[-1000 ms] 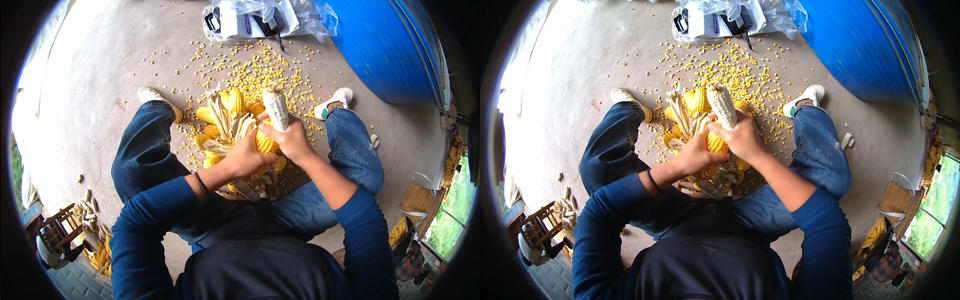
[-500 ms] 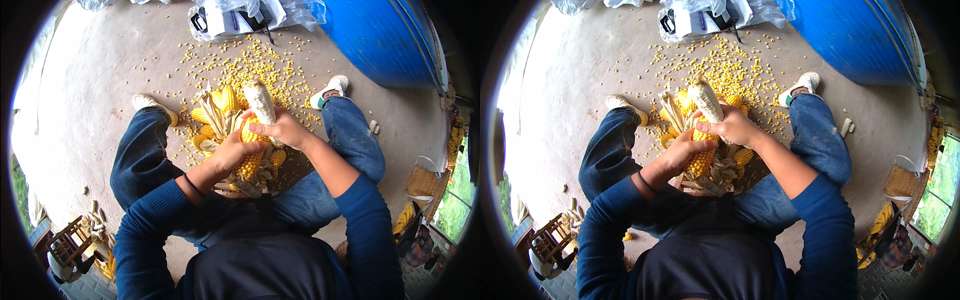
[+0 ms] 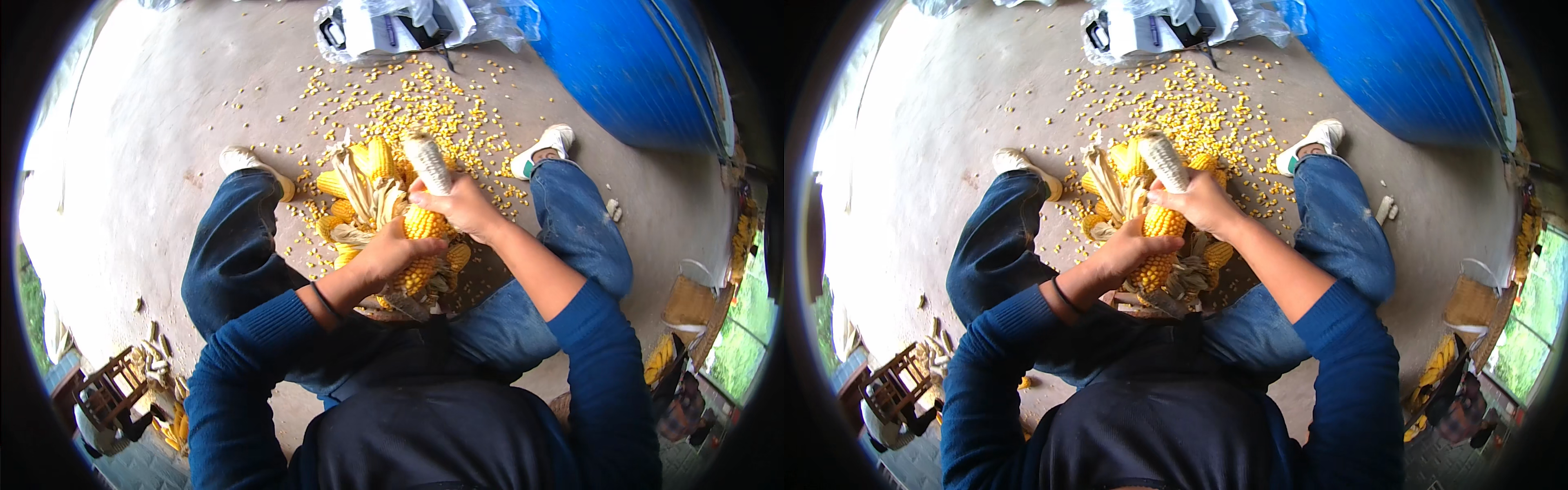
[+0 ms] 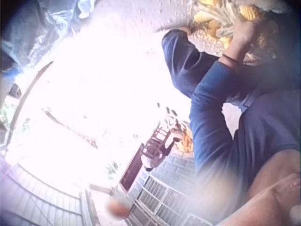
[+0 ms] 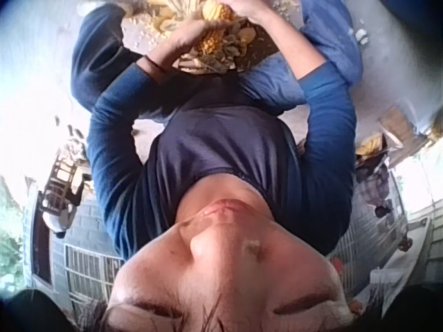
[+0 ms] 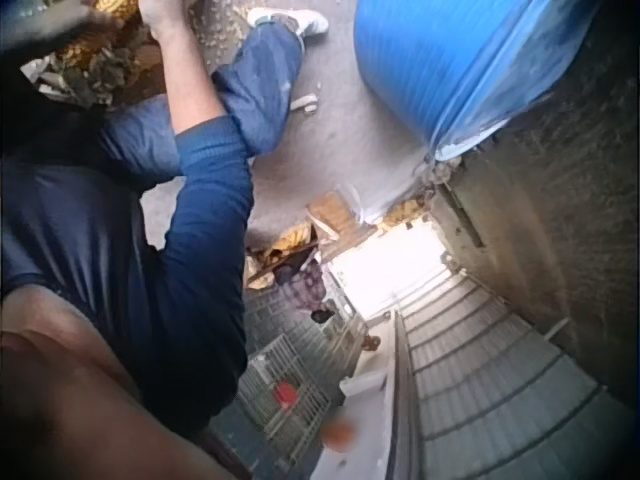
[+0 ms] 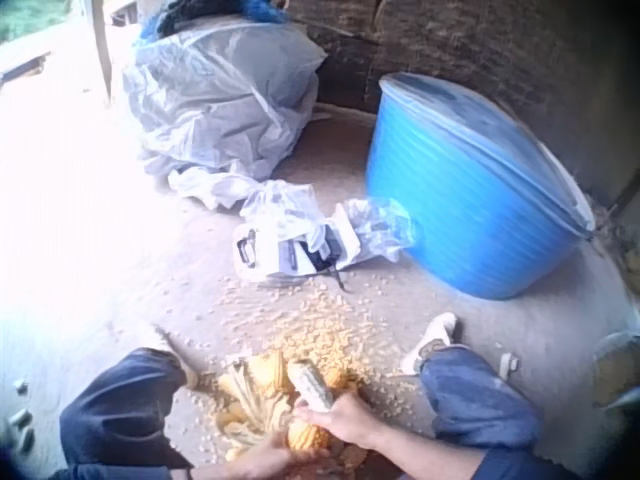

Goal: The person sits on a concrete floor and shucks dried corn cobs by hand, removing kernels that fall onto the ground. They handle multiple cobs one at a time, rotating them to strip kernels and occasionally adjusting their grip.

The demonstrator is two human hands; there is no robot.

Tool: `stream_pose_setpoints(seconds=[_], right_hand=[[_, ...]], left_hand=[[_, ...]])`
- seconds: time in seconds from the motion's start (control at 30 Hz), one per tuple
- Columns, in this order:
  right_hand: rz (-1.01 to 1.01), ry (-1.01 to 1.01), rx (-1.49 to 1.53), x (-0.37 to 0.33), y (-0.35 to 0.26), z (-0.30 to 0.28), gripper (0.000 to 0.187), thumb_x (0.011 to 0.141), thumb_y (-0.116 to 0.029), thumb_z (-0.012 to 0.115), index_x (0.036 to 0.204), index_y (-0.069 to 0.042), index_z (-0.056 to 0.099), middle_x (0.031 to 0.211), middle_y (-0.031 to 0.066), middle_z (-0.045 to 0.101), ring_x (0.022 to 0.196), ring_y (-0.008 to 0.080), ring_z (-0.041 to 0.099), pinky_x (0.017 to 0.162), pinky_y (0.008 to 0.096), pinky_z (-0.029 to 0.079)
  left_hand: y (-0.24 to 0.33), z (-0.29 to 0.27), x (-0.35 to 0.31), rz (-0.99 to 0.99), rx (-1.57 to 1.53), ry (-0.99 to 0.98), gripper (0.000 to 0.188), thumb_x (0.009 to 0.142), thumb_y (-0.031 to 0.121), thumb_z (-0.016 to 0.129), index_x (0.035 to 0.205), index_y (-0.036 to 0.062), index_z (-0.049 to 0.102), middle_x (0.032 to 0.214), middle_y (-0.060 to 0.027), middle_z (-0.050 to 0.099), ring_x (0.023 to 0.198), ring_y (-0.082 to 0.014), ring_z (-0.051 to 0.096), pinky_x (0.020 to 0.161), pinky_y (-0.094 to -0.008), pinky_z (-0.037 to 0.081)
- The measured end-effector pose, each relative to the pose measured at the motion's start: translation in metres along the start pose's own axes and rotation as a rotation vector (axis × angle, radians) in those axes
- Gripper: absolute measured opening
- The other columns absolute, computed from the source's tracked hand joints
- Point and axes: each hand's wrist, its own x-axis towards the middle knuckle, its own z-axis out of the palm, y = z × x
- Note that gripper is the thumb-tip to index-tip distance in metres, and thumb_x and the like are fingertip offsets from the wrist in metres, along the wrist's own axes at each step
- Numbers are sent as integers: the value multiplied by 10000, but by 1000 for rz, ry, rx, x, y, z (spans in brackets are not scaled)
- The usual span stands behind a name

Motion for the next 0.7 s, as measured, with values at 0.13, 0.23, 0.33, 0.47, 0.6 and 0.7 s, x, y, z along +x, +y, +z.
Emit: stream_pose_setpoints(seconds=[0.13,0.23,0.33,0.47,0.6,0.7], right_hand=[[72,-110,-15,0,1,5,200,799,-108,690,978,-41,630,938,39,635,868,110,583,793,262,458],[-99,-237,21,-2,-10,0,242,790,-145,706,983,-26,625,943,54,639,887,132,593,811,275,467],[-268,-110,-76,-3,-8,4,215,778,-157,715,920,-14,640,857,75,653,839,138,613,754,296,482],[-322,396,-184,3,25,15,173,791,-165,697,844,-7,651,666,69,640,579,136,587,550,289,474],[-118,192,-149,4,17,0,192,797,-199,715,838,-21,657,682,31,631,582,101,553,539,271,457],[-54,-97,-88,-7,-26,-15,273,787,-255,735,914,-30,646,808,38,645,730,105,578,694,273,470]], left_hand=[[-3,-1,-2,39,55,24,430,805,95,677,1168,-12,472,954,-65,597,813,-138,593,696,-281,497],[-1,-2,-1,87,-106,22,407,810,77,665,1160,-15,479,940,-66,601,821,-138,596,702,-279,503],[15,-6,-6,10,-85,-78,403,803,82,673,1148,-16,489,926,-64,607,835,-137,596,706,-278,505],[3,10,-6,174,266,5,374,792,129,695,1094,-14,528,877,-44,612,783,-105,575,703,-265,491],[9,2,-10,-9,49,-92,445,785,111,686,1166,-8,487,928,-55,601,811,-135,587,737,-275,491],[14,-12,-15,-44,-53,-199,502,781,88,673,1216,-10,441,945,-60,591,825,-150,591,746,-281,493]])
